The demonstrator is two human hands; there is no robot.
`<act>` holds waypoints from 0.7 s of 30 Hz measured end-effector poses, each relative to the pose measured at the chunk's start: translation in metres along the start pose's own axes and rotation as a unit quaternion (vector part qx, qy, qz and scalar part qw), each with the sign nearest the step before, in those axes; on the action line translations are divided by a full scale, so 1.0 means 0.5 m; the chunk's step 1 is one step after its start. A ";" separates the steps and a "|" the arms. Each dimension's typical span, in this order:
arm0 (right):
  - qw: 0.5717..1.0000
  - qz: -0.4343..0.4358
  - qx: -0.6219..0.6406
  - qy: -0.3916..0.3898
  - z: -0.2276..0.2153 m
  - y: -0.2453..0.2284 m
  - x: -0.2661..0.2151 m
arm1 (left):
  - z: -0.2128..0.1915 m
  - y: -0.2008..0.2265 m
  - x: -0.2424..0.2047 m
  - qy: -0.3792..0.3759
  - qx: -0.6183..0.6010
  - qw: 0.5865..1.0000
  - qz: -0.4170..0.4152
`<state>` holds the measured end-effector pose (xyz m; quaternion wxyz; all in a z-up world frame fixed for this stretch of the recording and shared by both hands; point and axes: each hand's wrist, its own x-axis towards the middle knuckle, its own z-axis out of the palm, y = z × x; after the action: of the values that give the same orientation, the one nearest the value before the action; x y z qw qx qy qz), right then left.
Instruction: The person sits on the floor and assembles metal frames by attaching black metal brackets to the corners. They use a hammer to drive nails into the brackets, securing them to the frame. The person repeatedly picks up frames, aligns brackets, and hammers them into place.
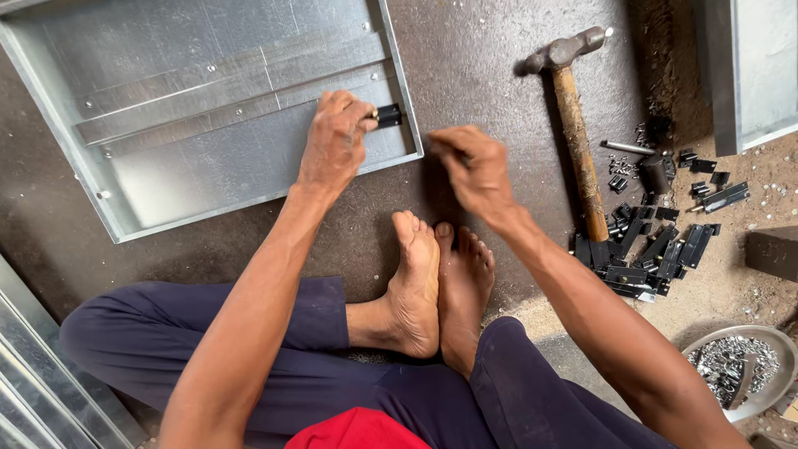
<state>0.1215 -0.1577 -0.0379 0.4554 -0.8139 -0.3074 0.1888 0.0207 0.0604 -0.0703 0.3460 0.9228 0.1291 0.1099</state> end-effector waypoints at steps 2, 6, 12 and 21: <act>1.000 0.022 0.016 -0.005 0.018 -0.017 -0.011 | -0.006 0.004 0.002 0.010 -0.026 1.000 -0.009; 0.999 0.028 0.022 -0.008 0.014 -0.030 -0.008 | -0.011 -0.003 0.002 0.000 -0.038 0.999 -0.030; 0.994 -0.081 -0.069 0.028 0.013 -0.002 0.008 | 0.017 -0.002 0.008 0.031 -0.034 0.999 0.019; 0.959 -0.211 -0.189 0.013 0.013 0.064 0.117 | -0.012 -0.007 -0.010 0.048 -0.099 0.991 -0.071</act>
<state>0.1715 -0.1270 -0.0704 0.3270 -0.8039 -0.4965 0.0165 0.0137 0.0647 -0.0688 0.4364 0.8659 0.1995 0.1411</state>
